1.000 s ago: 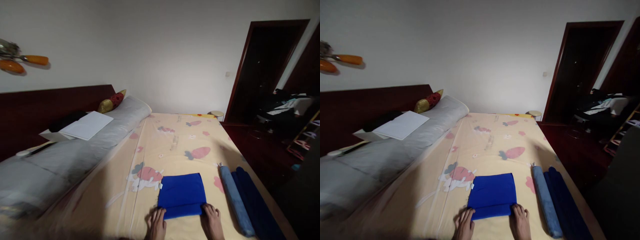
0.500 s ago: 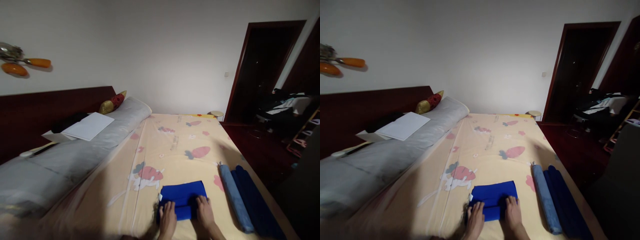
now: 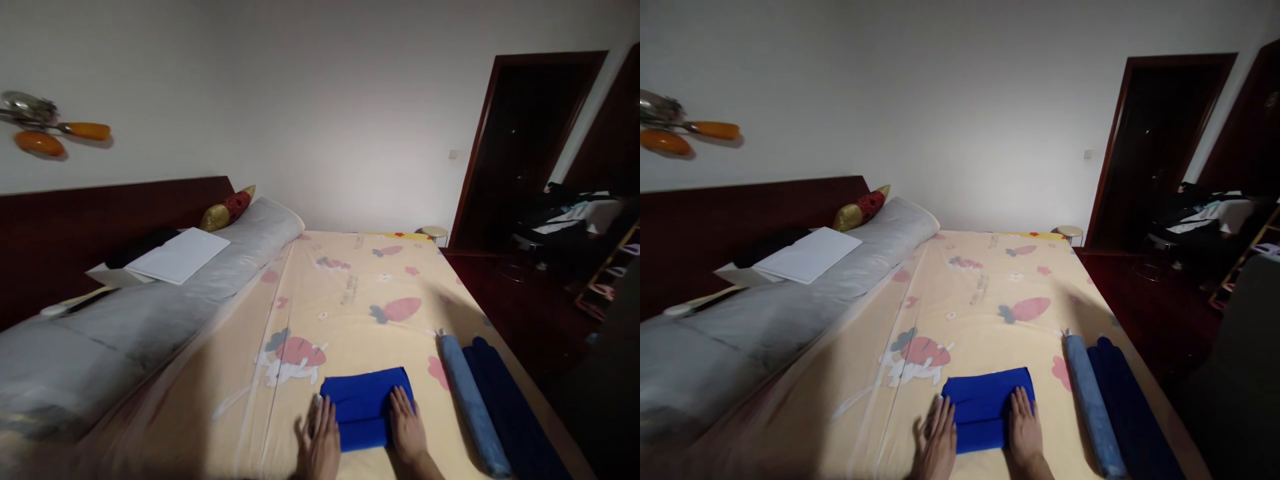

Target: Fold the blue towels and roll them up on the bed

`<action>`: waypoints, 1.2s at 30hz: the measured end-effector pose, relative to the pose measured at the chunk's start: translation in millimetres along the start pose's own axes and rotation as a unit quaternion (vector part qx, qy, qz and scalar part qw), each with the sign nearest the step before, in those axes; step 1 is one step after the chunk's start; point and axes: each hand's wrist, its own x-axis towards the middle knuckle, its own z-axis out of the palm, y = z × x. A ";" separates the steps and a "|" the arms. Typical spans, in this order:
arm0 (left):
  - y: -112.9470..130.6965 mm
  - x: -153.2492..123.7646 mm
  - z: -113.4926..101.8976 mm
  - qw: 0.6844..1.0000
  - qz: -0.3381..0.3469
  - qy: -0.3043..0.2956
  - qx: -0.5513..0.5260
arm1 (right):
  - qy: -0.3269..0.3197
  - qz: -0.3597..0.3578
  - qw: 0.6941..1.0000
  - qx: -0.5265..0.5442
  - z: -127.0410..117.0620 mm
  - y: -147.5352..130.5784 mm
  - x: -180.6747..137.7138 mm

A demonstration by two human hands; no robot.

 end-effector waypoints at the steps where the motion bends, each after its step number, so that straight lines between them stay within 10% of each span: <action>1: 11.4 1.4 5.0 0.999 0.041 -0.010 -0.023 | -0.020 -0.037 0.999 0.018 2.1 -12.3 1.8; 5: 46.1 8.6 22.2 0.989 0.103 -0.065 -0.088 | -0.098 -0.121 0.986 0.053 7.5 -44.4 15.7; 13: -1.5 14.7 8.2 0.996 -0.065 -0.058 0.017 | -0.013 0.082 0.995 -0.046 -3.5 9.5 38.5; 21: 38.8 50.0 13.4 0.982 0.071 -0.159 -0.077 | -0.079 -0.089 0.993 0.014 14.1 -38.9 33.5; 27: 0.2 68.7 3.7 0.993 -0.070 -0.089 0.014 | -0.020 0.068 0.997 -0.038 -1.3 10.5 55.1; 36: -21.6 5.5 20.7 0.990 0.042 0.134 -0.016 | 0.134 -0.059 0.989 -0.012 29.5 46.7 -5.7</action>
